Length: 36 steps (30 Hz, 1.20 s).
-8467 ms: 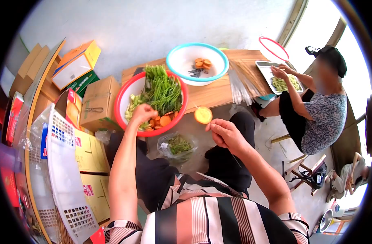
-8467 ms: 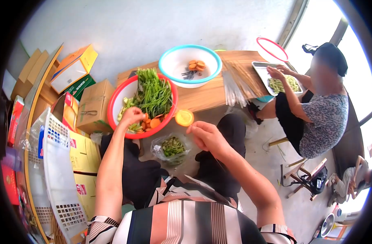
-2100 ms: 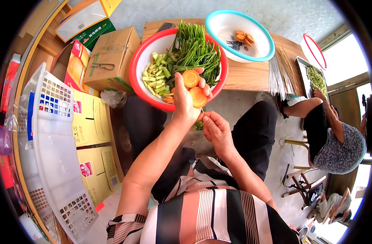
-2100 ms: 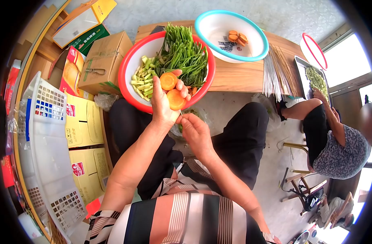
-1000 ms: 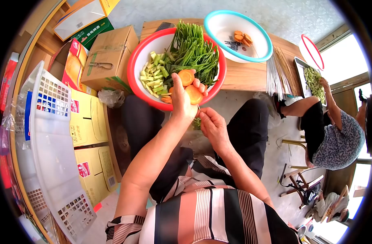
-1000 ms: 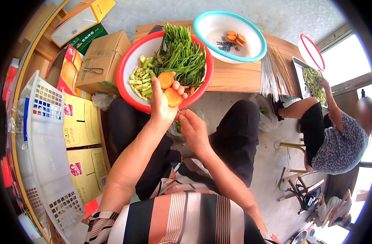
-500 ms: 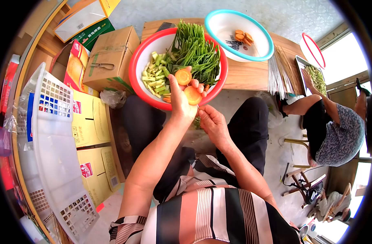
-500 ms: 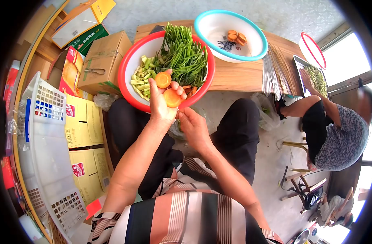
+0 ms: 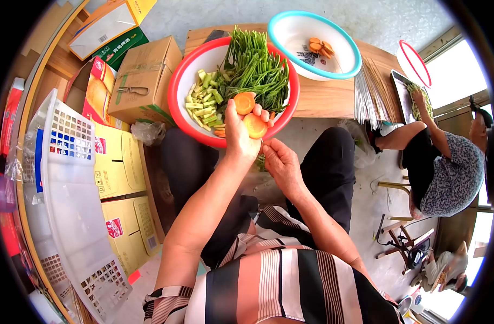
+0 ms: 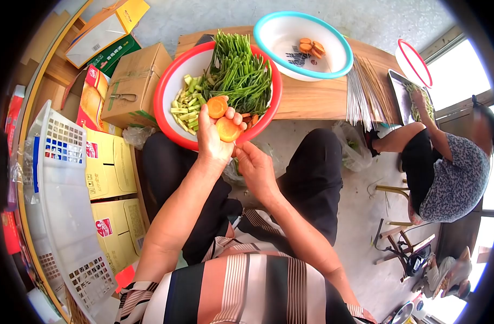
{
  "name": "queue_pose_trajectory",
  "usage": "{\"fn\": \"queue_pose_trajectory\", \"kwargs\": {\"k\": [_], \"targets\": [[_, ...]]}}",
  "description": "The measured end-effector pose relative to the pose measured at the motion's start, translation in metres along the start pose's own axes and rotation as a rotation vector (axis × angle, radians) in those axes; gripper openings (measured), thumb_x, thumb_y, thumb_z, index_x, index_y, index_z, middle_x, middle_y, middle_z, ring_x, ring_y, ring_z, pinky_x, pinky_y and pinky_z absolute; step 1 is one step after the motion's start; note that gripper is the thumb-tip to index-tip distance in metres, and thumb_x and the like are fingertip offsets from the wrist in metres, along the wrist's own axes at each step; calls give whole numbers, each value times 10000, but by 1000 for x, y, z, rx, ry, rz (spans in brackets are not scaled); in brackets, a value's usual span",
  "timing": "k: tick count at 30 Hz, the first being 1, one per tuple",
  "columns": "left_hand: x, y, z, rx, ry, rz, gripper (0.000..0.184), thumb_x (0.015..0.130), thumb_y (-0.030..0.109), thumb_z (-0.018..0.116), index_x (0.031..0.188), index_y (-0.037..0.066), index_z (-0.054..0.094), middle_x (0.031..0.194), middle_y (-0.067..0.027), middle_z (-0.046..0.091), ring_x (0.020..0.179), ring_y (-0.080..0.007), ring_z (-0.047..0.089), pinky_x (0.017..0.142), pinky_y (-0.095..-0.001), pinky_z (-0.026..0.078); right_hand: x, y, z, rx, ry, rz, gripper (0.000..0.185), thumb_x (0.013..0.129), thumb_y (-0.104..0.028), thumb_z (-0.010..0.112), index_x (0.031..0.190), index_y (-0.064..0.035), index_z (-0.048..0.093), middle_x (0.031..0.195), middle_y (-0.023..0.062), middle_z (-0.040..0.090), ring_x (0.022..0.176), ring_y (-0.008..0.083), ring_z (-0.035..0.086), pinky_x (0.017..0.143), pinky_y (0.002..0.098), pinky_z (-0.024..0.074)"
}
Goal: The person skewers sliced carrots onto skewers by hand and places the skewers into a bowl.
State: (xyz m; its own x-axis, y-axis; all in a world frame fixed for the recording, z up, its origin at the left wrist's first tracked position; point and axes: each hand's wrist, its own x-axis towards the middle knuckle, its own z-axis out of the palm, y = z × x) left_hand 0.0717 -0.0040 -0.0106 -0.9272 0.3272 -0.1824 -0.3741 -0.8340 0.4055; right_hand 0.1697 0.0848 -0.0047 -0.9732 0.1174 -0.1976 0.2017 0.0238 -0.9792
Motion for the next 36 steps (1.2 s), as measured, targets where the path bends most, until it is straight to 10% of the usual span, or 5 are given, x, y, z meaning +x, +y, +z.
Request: {"fn": "queue_pose_trajectory", "kwargs": {"k": [8,12,24,28,36], "targets": [[7,6,-8,132,64,215,526,950,524,374,1126,50,519,887,-120,608,789,-255,599,741,-416,514,-13,-16,-10,-242,-12,-78,155,924,-171,563,1010,-44,582,600,40,518,542,108,482,505,287,401],[11,21,-10,218,223,362,439,986,418,391,1094,5,494,956,-168,612,833,-270,631,763,-394,541,-24,-13,-20,-510,-21,-325,125,863,-131,595,948,-41,581,729,164,614,688,346,616,594,393,478],[2,21,6,394,135,230,625,959,517,389,1383,62,334,1267,-131,498,1097,-239,543,890,-382,445,-1,-46,-81,-610,117,-312,79,825,-97,630,872,-33,625,733,161,620,663,305,632,580,350,489],[2,19,5,407,134,125,507,992,390,375,1354,36,378,1258,-118,503,1043,-216,572,864,-351,485,42,-55,-134,-613,235,-242,132,854,-125,610,898,-2,627,640,142,572,580,154,556,582,306,473],[3,17,14,403,138,44,471,961,383,446,1282,39,459,1213,-126,519,972,-210,582,791,-335,484,170,-68,-250,-868,366,-241,181,835,-185,595,824,-20,666,579,84,604,536,146,597,535,303,463]]}}
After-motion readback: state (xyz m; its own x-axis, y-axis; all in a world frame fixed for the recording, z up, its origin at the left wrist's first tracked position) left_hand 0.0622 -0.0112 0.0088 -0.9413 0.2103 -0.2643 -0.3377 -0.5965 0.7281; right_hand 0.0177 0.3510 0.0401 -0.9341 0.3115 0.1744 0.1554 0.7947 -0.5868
